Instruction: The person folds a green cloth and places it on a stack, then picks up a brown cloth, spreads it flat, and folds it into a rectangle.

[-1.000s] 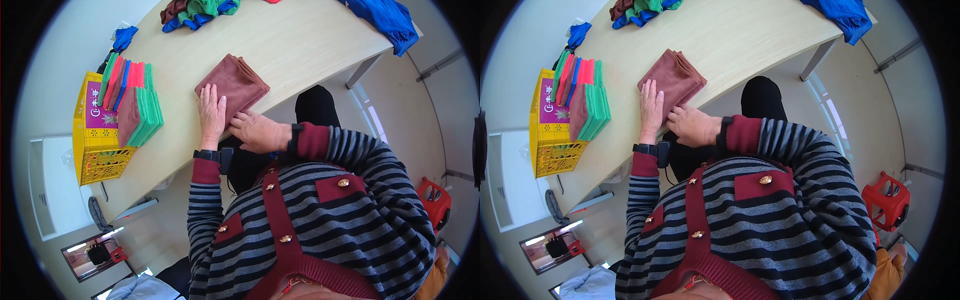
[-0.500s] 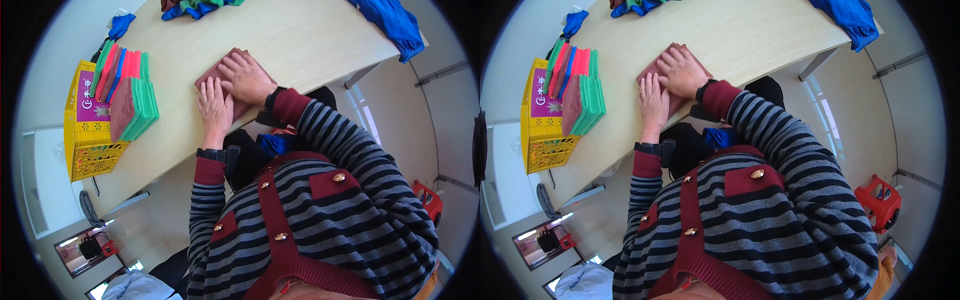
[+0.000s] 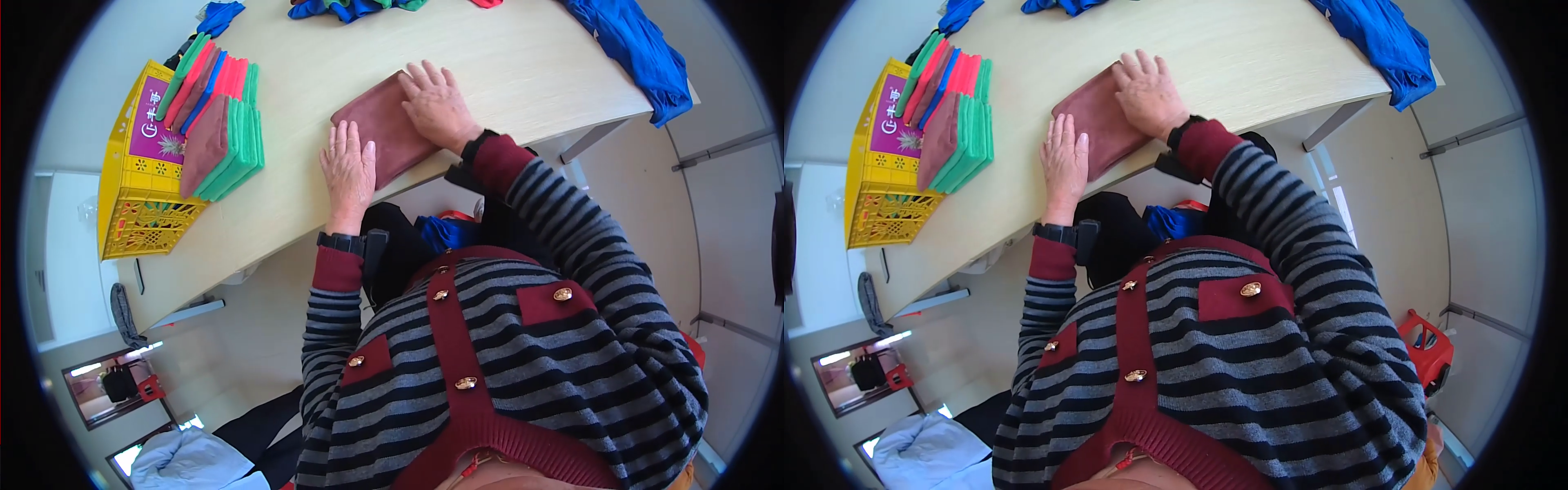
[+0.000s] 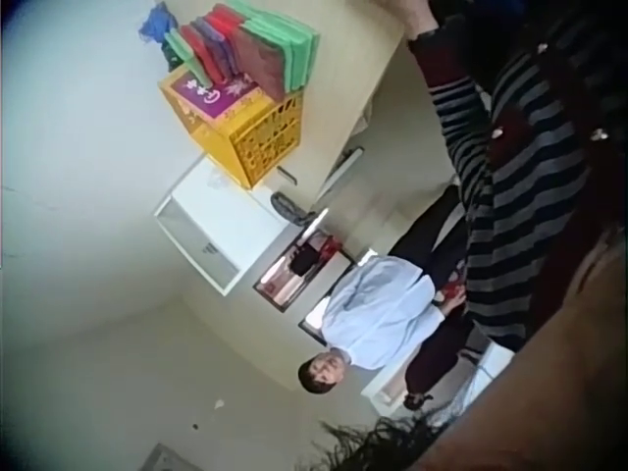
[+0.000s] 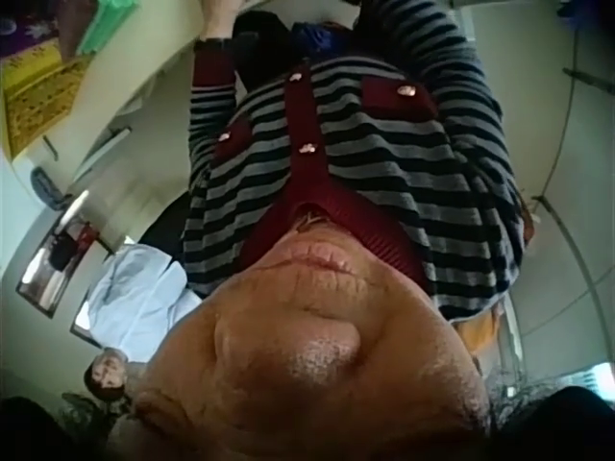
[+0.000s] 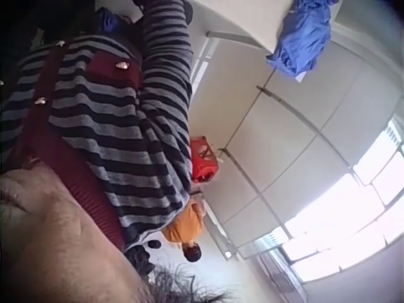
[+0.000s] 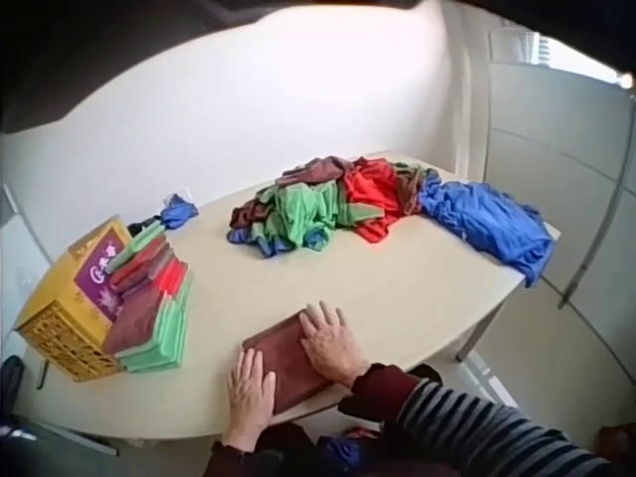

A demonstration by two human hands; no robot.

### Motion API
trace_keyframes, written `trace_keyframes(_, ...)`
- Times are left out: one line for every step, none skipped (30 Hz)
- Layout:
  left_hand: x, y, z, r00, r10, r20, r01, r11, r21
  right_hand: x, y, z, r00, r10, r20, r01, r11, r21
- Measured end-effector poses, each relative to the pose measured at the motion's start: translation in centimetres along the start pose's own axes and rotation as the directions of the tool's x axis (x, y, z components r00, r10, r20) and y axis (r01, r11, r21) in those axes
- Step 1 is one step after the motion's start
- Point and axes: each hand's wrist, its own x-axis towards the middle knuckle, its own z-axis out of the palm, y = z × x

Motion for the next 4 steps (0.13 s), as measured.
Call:
trace_keyframes(-0.3,0.0,-0.1,1.000,-0.010,-0.010,0.010,1.000,-0.023,0.0,-0.8,-0.4,1.000,-0.002,-0.001,0.002,1.000,0.001)
trace_keyframes(-0.6,0.3,-0.1,1.000,-0.009,-0.007,0.009,1.000,-0.025,0.1,-2.4,-1.4,0.999,-0.040,0.018,0.035,0.980,0.198)
trace_keyframes(-0.8,1.1,-0.1,0.999,0.007,-0.031,-0.009,0.998,-0.056,0.0,-3.9,-2.3,0.997,-0.075,0.031,0.058,0.921,0.386)
trace_keyframes(-0.9,1.9,0.1,0.998,0.023,-0.056,-0.027,0.996,-0.088,-0.5,-5.7,-3.4,0.992,-0.090,0.084,0.038,0.874,0.485)
